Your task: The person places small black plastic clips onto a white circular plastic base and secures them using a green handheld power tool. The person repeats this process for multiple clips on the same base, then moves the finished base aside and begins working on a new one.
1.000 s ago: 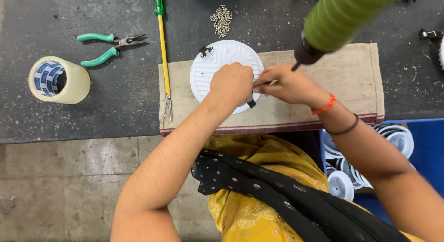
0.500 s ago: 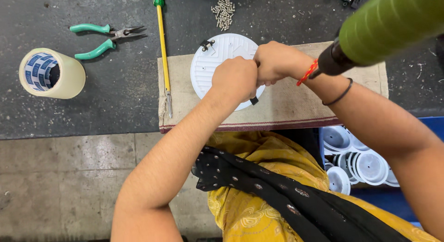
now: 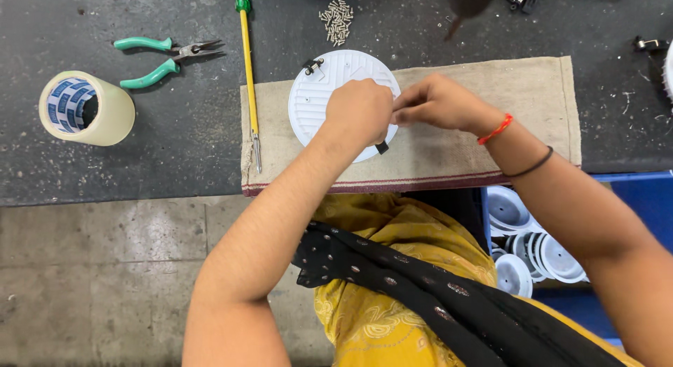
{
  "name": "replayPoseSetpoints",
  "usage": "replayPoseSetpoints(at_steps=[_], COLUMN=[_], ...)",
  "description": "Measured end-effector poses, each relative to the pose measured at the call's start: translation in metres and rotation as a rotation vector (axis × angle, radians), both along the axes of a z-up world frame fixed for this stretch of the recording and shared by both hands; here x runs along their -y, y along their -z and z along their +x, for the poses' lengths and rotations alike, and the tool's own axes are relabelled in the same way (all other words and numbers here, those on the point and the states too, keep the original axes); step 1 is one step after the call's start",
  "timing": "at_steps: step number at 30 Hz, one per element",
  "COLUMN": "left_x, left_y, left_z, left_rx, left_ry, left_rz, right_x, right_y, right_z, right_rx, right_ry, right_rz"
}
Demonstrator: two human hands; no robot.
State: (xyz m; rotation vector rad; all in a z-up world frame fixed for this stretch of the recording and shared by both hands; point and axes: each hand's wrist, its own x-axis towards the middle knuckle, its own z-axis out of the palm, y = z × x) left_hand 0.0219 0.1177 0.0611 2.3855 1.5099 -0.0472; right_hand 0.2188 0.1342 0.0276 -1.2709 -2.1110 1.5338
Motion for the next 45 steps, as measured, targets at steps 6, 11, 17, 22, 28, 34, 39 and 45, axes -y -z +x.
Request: replayPoseSetpoints(at_steps=[6,11,17,22,28,34,39,45], left_x=[0.008,0.021,0.012,0.012,0.028,0.072,0.091,0.086], left_y=[0.002,0.007,-0.001,-0.001,0.01,0.019,0.028,0.028], left_z=[-0.011,-0.007,-0.013,-0.011,-0.006,-0.01,-0.009,-0.013], left_rx=[0.066,0.084,0.077,0.095,0.08,0.39,0.606,0.606], left_ry=[-0.064,-0.124,-0.17,-0.157,-0.154,-0.332,-0.448,-0.41], left_rz=[-0.033,0.036,-0.124,-0.068,0.079,0.285,0.447,0.394], right_x=[-0.008,-0.021,-0.03,-0.033,-0.053,-0.115,-0.134,-0.145], right_y=[-0.011,-0.031,-0.045,-0.029,0.007,0.044,0.05,0.049], right_z=[-0.02,-0.05,-0.07,-0.059,-0.002,-0.044,-0.072,-0.079], right_rx=[0.236,0.548,0.629,0.586,-0.325,-0.04,0.096,0.215], right_ry=[-0.032,-0.099,-0.064,-0.074,0.126,0.257,0.301,0.348], right_rz=[0.04,0.056,-0.154,-0.162,0.029,0.527,0.602,0.591])
